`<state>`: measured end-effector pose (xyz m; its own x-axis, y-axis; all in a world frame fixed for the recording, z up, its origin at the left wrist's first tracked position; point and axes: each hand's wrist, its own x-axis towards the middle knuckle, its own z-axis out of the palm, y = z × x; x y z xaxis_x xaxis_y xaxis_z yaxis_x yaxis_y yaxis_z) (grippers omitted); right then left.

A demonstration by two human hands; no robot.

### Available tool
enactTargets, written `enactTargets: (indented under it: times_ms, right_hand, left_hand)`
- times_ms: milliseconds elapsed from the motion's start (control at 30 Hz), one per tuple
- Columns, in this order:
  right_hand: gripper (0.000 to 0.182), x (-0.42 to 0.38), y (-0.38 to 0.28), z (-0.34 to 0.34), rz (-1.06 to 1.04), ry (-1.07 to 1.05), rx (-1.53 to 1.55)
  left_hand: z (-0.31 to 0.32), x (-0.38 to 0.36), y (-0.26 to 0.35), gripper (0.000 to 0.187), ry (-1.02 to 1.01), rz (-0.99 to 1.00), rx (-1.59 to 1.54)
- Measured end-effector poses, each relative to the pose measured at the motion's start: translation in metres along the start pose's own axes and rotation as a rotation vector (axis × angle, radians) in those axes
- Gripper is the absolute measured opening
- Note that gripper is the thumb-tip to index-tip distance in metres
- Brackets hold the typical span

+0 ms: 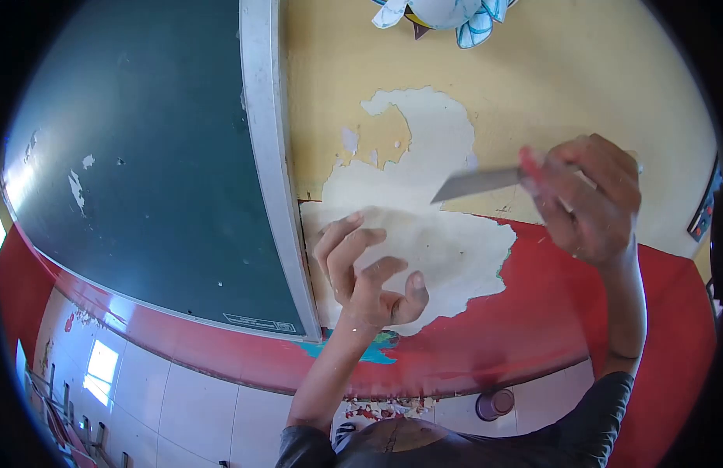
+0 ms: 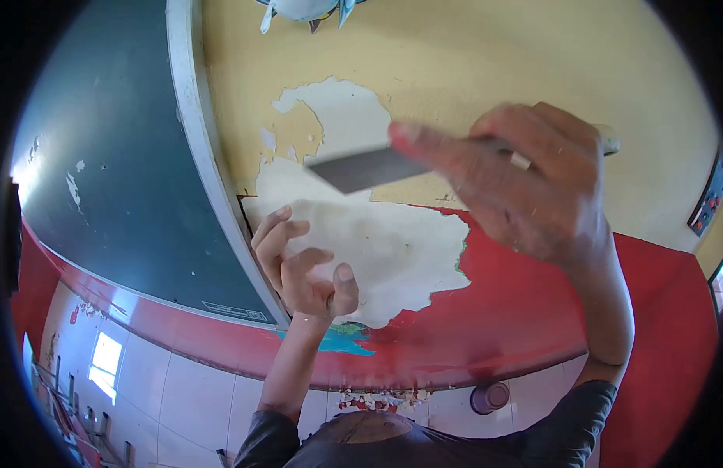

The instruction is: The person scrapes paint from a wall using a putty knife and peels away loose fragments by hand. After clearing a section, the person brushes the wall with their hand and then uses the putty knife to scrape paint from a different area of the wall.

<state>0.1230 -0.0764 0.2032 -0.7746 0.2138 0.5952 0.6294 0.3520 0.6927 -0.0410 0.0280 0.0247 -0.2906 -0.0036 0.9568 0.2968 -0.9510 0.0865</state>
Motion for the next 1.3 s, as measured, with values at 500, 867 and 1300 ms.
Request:
enactTargets:
  times_ms: [500, 867, 1300]
  right_hand:
    - [0.044, 0.021, 0.030, -0.001, -0.068, -0.113, 0.024]
    - [0.043, 0.022, 0.030, 0.001, -0.027, -0.167, 0.052]
    - [0.040, 0.021, 0.029, 0.001, 0.006, -0.087, 0.133]
  left_hand:
    - [0.008, 0.011, 0.013, 0.045, -0.305, 0.123, 0.455]
    - [0.008, 0.008, 0.010, 0.046, -0.267, 0.113, 0.401]
    - [0.007, 0.009, 0.007, 0.046, -0.240, 0.116, 0.344]
